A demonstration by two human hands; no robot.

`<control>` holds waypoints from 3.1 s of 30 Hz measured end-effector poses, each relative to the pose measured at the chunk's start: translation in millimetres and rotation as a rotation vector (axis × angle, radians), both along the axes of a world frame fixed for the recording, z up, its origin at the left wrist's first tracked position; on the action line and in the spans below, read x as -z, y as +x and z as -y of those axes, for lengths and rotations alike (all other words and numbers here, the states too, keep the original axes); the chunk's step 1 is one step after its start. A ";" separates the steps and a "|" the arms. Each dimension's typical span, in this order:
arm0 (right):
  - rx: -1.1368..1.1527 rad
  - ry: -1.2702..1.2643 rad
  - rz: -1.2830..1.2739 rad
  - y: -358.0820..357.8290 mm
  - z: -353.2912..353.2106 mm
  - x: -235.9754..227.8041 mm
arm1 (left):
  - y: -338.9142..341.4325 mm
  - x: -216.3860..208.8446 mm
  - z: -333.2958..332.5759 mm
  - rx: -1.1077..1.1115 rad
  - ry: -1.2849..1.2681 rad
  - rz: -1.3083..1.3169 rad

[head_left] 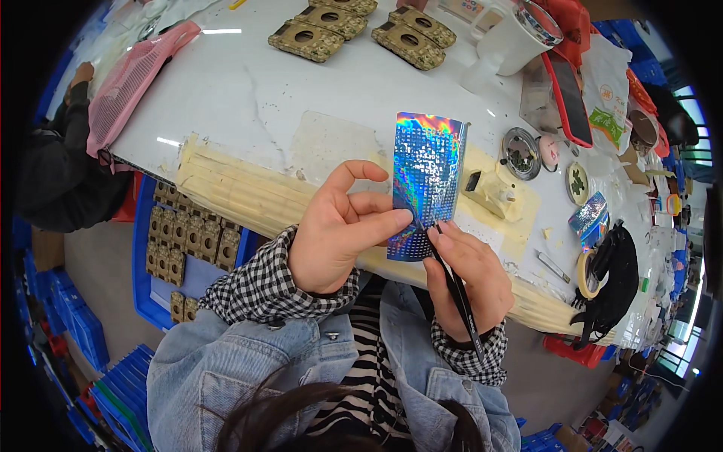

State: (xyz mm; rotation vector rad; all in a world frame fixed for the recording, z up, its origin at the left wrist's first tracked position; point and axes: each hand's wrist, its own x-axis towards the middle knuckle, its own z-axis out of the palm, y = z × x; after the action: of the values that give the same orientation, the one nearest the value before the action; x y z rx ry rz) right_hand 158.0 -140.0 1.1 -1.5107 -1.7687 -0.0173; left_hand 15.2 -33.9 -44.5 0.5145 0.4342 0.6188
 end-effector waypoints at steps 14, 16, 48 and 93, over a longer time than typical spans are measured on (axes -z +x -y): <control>0.000 0.012 0.000 -1.2 -0.3 0.6 | -0.8 -2.3 0.8 -0.010 0.026 -0.018; 0.007 0.007 -0.002 -1.4 -1.4 0.2 | -0.9 -2.5 -0.8 0.002 0.025 -0.023; -0.048 0.157 0.437 0.1 -4.4 5.9 | 3.3 4.4 -0.1 0.011 -0.102 0.037; -0.055 0.153 0.427 -1.2 -5.3 8.4 | 0.7 5.4 -1.9 0.032 -0.109 0.054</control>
State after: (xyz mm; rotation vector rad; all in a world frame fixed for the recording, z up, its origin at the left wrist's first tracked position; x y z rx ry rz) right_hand 156.8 -134.7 -7.3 -1.4193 -2.0861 -0.4687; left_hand 15.9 -32.0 -49.9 0.3988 0.4054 0.5741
